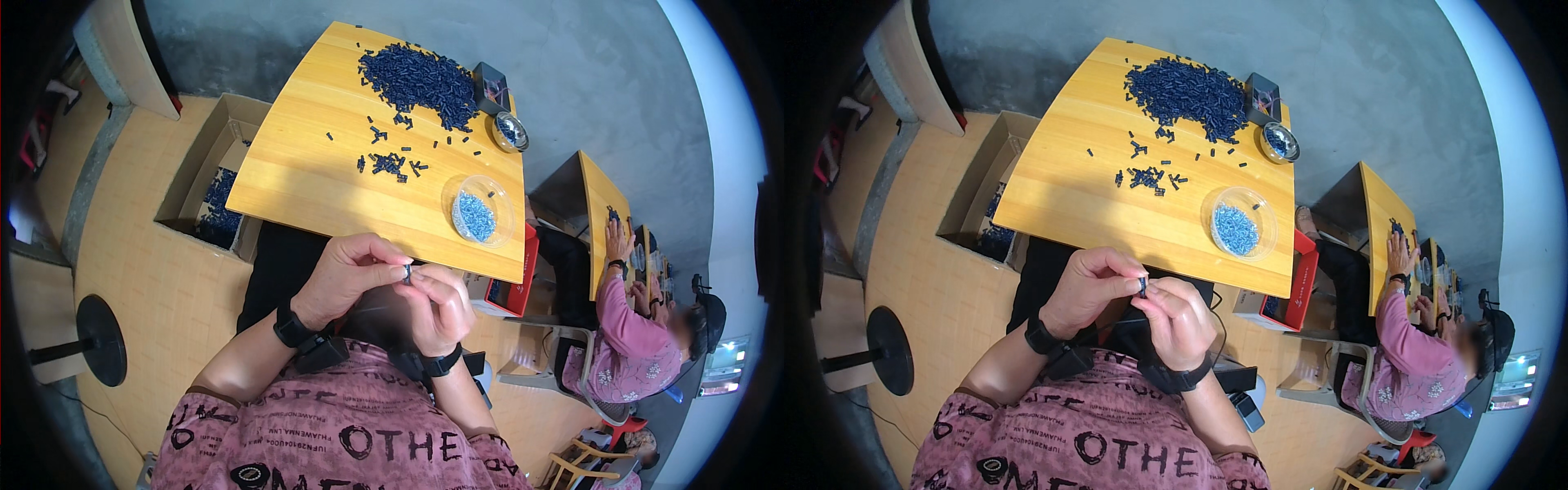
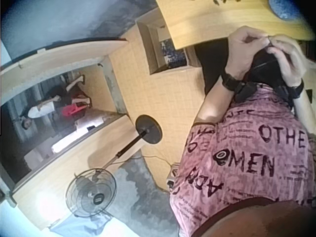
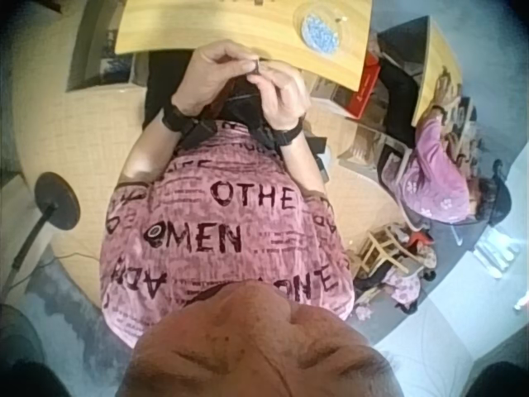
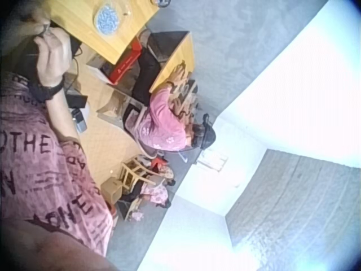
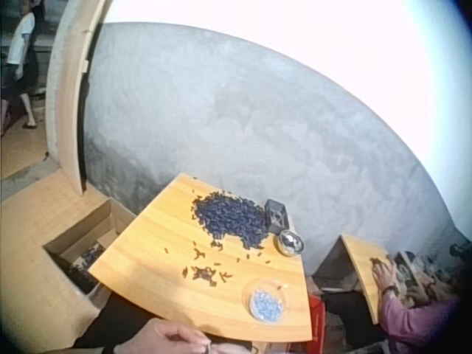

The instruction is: Assembling small black and blue plastic components at a workbench.

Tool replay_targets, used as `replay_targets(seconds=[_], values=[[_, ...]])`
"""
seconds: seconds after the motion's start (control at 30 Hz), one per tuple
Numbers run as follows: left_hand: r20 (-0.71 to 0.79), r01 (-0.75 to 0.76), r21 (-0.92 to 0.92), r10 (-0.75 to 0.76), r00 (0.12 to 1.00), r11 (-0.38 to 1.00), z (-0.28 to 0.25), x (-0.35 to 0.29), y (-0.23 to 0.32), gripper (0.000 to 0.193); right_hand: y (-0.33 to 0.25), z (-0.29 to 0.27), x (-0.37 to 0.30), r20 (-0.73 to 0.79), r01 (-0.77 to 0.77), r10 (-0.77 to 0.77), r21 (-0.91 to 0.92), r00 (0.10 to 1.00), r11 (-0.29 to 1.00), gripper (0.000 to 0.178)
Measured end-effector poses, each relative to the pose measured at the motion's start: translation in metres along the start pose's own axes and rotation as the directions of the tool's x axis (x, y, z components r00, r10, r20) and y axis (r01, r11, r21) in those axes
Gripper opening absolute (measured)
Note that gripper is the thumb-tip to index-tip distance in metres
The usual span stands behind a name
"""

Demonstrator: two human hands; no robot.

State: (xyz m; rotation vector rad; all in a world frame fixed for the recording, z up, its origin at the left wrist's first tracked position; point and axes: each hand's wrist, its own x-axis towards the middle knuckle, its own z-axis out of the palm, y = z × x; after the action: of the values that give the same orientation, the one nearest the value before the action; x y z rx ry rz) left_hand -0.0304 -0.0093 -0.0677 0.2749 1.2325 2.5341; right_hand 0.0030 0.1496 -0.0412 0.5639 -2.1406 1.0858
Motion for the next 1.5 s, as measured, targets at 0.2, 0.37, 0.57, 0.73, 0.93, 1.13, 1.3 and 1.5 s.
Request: replay_targets(seconds=[0.2,0.37,0.57,0.73,0.93,1.13,1.3,1.5], values=[[-0.065,-0.051,0.186,0.064,0.996,0.981,-0.018,0.019,-0.011,0.016,0.033,0.012,0.003,0.163,-0.162,0.156,0.025,0.974,0.987,0.023],[-0.108,-0.038,0.342,0.079,0.991,0.939,-0.042,0.04,-0.028,0.013,0.068,0.036,0.003,0.2,-0.169,0.152,0.07,0.968,0.983,0.03],[-0.086,-0.128,0.706,0.264,0.961,0.697,-0.052,0.051,-0.036,0.011,0.09,0.047,0.012,0.261,-0.031,0.05,-0.078,0.964,0.996,0.027],[0.15,-0.355,0.883,0.532,0.833,0.307,-0.051,0.057,-0.043,0.01,0.097,0.048,0.014,0.304,-0.112,0.14,-0.109,0.942,0.988,0.026],[0.211,-0.391,0.89,0.549,0.809,0.234,-0.049,0.055,-0.041,0.01,0.099,0.039,0.018,0.338,-0.302,0.262,0.072,0.904,0.95,0.018],[0.107,-0.326,0.884,0.533,0.839,0.335,-0.046,0.051,-0.043,0.022,0.099,0.042,0.025,0.44,-0.573,0.492,0.065,0.752,0.817,0.01],[0.128,-0.352,0.879,0.551,0.825,0.323,-0.047,0.049,-0.046,0.025,0.105,0.043,0.032,0.513,-0.71,0.566,0.13,0.646,0.692,0.012],[0.166,-0.38,0.883,0.574,0.802,0.276,-0.052,0.051,-0.051,0.025,0.106,0.045,0.034,0.522,-0.741,0.636,-0.01,0.569,0.671,0.011]])
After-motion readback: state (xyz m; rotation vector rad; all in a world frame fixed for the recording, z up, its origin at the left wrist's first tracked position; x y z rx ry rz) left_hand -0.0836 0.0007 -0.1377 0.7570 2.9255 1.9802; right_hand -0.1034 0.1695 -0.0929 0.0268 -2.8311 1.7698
